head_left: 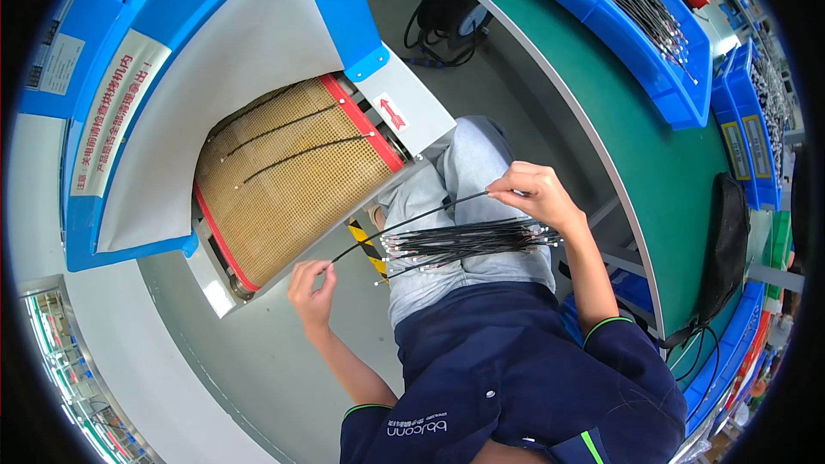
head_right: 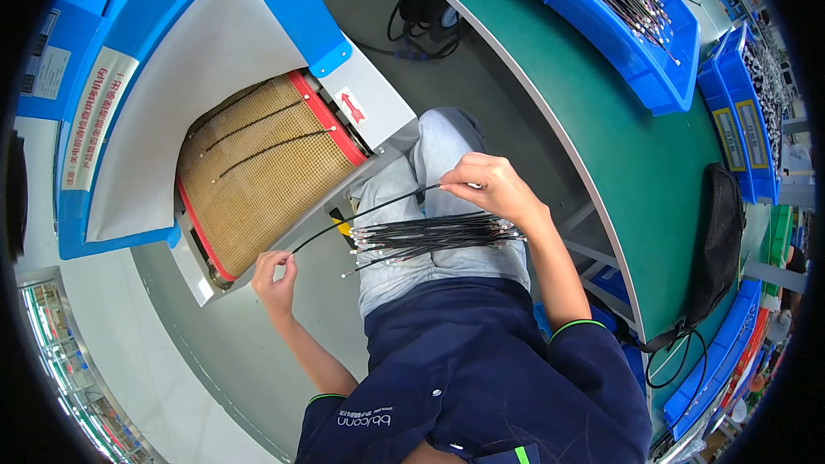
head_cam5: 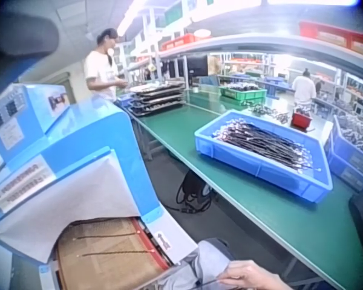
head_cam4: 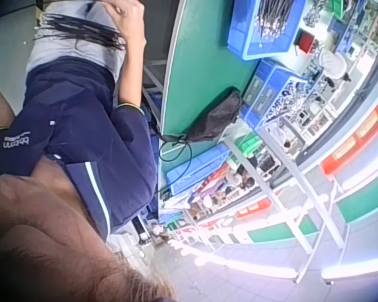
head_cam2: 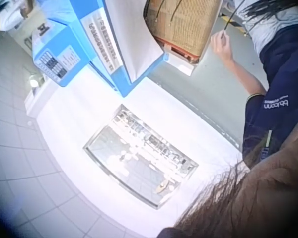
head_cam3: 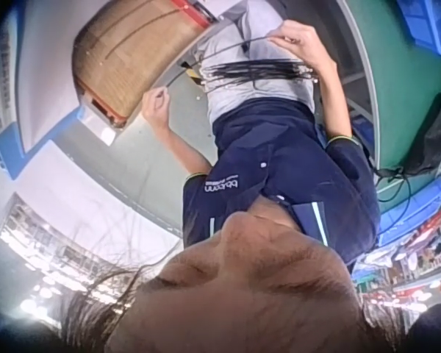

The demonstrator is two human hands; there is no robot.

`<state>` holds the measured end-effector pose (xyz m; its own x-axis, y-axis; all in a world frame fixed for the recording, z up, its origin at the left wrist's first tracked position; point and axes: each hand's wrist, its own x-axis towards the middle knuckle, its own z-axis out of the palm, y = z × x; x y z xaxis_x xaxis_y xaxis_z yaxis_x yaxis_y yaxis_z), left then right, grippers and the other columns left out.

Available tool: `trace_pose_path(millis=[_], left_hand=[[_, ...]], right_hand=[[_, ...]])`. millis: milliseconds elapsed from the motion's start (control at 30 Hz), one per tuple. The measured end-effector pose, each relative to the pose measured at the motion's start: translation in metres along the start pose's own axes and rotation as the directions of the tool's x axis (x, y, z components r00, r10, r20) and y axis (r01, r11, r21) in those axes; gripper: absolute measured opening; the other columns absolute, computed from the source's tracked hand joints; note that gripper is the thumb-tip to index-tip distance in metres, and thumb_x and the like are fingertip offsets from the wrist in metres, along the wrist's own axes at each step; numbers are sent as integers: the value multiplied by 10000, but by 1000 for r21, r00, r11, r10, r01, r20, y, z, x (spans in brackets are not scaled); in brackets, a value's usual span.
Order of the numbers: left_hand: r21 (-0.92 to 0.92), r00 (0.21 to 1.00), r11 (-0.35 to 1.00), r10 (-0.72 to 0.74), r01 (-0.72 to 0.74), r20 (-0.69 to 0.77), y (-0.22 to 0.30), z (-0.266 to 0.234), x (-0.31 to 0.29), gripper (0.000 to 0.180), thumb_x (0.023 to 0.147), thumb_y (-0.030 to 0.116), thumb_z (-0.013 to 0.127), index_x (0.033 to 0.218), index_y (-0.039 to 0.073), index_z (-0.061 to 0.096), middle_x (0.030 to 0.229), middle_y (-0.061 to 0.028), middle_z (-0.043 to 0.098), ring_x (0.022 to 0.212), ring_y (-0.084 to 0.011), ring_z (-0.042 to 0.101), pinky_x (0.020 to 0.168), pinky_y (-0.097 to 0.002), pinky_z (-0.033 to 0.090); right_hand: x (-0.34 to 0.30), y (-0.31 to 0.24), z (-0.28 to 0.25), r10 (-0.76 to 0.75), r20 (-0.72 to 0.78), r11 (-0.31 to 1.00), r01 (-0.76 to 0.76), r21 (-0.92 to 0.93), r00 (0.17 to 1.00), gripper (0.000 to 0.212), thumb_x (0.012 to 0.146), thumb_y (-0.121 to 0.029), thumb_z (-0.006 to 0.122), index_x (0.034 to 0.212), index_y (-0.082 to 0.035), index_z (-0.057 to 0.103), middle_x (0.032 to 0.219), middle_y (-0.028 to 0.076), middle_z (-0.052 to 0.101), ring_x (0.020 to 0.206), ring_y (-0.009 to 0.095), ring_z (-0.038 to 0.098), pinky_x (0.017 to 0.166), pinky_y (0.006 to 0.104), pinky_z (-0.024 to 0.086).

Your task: The person sorts and organizes bundles of electrical wires by hand at a workstation, then feeds individual electrical wires through a wire-feeding machine.

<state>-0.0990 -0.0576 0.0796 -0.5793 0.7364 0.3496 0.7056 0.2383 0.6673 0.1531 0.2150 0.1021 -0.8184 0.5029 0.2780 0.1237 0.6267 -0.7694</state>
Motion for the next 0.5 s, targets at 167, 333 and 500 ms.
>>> trace_pose_path(millis=[167,333,500], left_hand=[[0,1000,1000,-9,9,-15,-3,-4,-2,162,648,-74,679,780,4,627,738,-76,611,679,-190,574,606,-273,466],[10,1000,1000,-4,4,-31,-7,-6,-1,151,656,-69,680,780,-2,626,737,-77,610,673,-189,569,604,-272,463],[32,999,999,-2,3,-34,-11,-10,3,145,664,-73,668,780,-3,617,729,-73,598,654,-169,554,597,-260,453]], right_hand=[[-1,-2,0,24,34,999,-25,32,999,69,702,-53,718,753,-58,672,670,36,605,594,164,567,504,277,433],[0,-2,-1,-24,86,998,19,63,996,81,692,-53,721,740,-62,657,643,34,578,586,170,564,503,283,433],[6,-3,3,-82,154,995,73,67,985,95,686,-41,716,754,-56,651,642,44,574,590,191,563,521,299,443]])
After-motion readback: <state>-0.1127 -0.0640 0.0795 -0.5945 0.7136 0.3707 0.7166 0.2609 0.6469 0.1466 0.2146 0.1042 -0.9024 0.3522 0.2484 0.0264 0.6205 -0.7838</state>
